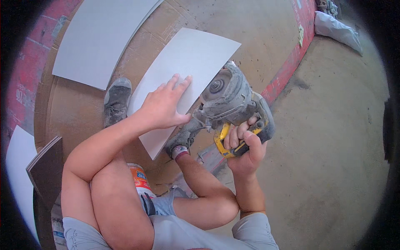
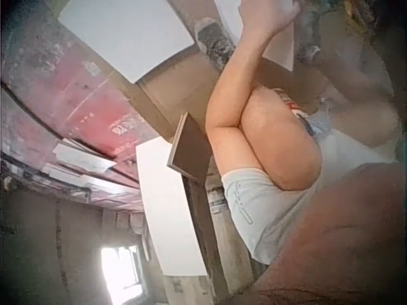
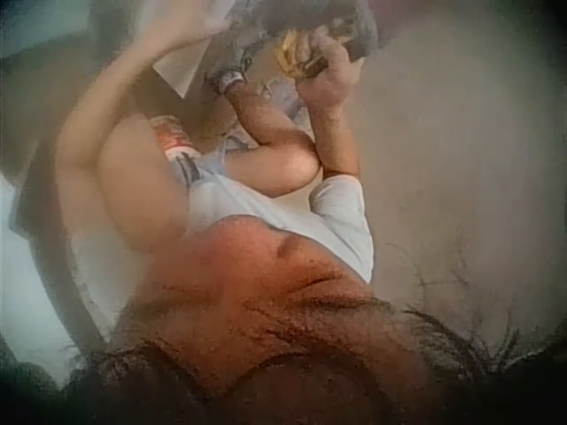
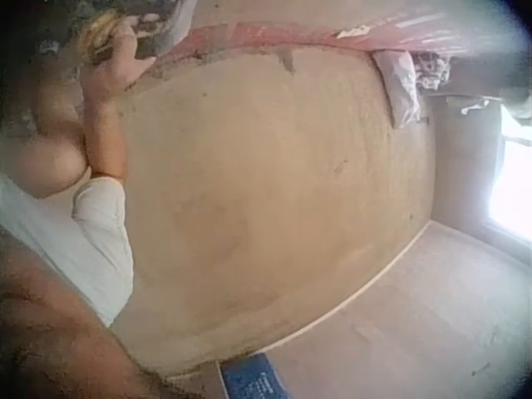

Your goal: Using a handheld circular saw to cut a ceramic tile into smaller pieces.

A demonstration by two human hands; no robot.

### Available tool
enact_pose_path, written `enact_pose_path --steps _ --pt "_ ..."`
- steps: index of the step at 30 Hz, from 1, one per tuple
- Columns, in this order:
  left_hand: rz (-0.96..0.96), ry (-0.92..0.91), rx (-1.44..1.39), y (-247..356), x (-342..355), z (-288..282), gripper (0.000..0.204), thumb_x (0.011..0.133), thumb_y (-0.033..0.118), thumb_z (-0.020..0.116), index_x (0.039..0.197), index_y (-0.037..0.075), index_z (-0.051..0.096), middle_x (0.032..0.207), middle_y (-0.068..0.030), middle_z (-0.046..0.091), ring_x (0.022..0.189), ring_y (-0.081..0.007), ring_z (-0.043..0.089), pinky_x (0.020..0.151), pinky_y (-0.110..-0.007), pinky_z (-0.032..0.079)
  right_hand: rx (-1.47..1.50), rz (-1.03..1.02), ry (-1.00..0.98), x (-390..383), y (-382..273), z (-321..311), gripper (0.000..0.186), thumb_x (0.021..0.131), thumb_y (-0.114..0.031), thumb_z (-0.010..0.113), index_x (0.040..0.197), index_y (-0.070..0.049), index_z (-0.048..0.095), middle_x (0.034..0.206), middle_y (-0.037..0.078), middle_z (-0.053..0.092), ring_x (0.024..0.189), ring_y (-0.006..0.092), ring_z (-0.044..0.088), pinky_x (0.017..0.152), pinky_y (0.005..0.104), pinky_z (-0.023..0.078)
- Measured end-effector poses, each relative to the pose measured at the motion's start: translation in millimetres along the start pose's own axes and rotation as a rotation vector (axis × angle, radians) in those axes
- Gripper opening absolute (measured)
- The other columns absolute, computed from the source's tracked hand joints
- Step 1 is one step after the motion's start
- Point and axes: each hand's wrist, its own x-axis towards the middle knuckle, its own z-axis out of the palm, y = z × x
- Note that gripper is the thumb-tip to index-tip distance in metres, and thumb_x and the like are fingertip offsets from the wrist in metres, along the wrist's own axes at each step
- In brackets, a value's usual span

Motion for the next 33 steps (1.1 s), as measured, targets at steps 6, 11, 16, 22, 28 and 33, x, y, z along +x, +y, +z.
enact_pose_path --steps 6,11,16,22,28,33 --pt "0.007 0.002 0.032 0 -4 -13 0.106 0.073 0.046 0.077 0.161 0.017 0.026 0.157 -0.0309 0.034 0.13 -0.0448 0.054 0.104 -0.051 0.05 0.034 -0.022 0.004 -8 3 6 0.036 0.087 -0.004 0.055 0.122 -0.006 0.046 0.079 0.007 0.053 0.062 0.0186 0.052 0.056 0.0387 0.047" --pt "0.025 0.001 0.022 29 -8 -48 0.106 0.073 0.046 0.077 0.161 0.017 0.026 0.157 -0.0313 0.034 0.134 -0.0453 0.05 0.107 -0.051 0.048 0.008 -0.04 0.021 -13 -44 13 0.036 0.088 -0.006 0.056 0.123 -0.005 0.048 0.077 0.007 0.052 0.06 0.0169 0.05 0.056 0.0387 0.047" --pt "0.08 0.144 -0.172 66 -41 -92 0.09 0.077 0.025 0.073 0.156 0.005 0.034 0.154 -0.0291 0.041 0.137 -0.043 0.049 0.115 -0.043 0.04 0.298 0.248 0.078 -47 -145 -15 0.037 0.094 -0.015 0.052 0.128 -0.002 0.053 0.076 0.001 0.048 0.058 0.0126 0.047 0.054 0.0331 0.043" --pt "0.008 0.306 -0.25 126 -67 -117 0.066 0.081 0.009 0.062 0.144 -0.002 0.047 0.137 -0.0277 0.057 0.127 -0.0412 0.057 0.109 -0.046 0.044 0.376 0.234 0.256 -122 -200 -54 0.035 0.095 -0.017 0.051 0.127 -0.004 0.055 0.073 0.0 0.049 0.059 0.0137 0.047 0.056 0.0335 0.043" --pt "-0.019 0.523 -0.425 163 -31 -122 0.05 0.086 -0.004 0.056 0.136 -0.002 0.06 0.124 -0.0208 0.069 0.115 -0.0244 0.068 0.099 -0.032 0.051 0.283 0.3 0.278 -113 -204 -96 0.037 0.093 -0.015 0.051 0.128 -0.004 0.057 0.075 0.001 0.05 0.058 0.0138 0.047 0.053 0.0323 0.042" --pt "0.02 0.708 -0.449 166 34 -106 0.044 0.082 0.003 0.057 0.125 -0.001 0.066 0.111 -0.0227 0.071 0.096 -0.0351 0.071 0.085 -0.04 0.056 0.343 0.321 0.229 -97 -198 -109 0.04 0.095 -0.016 0.049 0.132 -0.003 0.055 0.076 0.002 0.048 0.058 0.0146 0.047 0.052 0.0324 0.042"
